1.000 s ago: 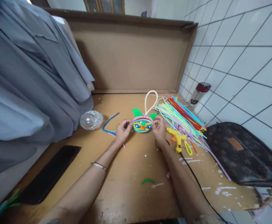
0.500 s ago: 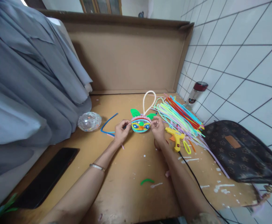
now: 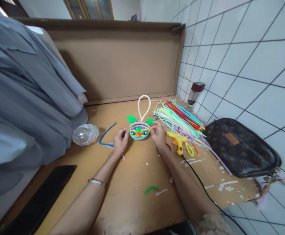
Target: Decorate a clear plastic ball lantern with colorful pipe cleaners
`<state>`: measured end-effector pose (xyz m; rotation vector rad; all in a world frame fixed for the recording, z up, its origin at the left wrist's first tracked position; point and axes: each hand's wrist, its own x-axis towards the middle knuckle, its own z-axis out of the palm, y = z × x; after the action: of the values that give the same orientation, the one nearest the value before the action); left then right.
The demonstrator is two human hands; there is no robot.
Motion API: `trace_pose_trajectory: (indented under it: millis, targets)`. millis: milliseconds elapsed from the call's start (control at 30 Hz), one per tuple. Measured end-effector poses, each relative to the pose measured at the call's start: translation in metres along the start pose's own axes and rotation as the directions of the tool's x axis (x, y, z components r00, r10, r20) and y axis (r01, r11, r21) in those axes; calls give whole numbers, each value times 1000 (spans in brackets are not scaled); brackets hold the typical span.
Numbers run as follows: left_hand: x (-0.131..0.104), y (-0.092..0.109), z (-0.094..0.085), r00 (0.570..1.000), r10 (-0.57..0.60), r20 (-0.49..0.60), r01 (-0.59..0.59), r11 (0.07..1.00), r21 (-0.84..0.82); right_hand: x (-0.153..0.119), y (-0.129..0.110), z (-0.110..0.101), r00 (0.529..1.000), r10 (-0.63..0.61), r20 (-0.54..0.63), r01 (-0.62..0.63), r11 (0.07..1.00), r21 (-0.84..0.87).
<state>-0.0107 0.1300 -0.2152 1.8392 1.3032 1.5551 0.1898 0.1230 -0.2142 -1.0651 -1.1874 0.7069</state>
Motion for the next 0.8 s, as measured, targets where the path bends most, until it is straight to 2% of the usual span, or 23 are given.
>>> trace_pose_trajectory:
  millis: [633, 800]
  targets:
    - [-3, 6, -2, 999, 52, -18, -51, 998, 29, -1, -4, 4, 999, -4, -41, 2, 999, -38]
    - [-3, 6, -1, 999, 30, -24, -30, 1000, 10, 0, -1, 5, 999, -18, -41, 16, 998, -55]
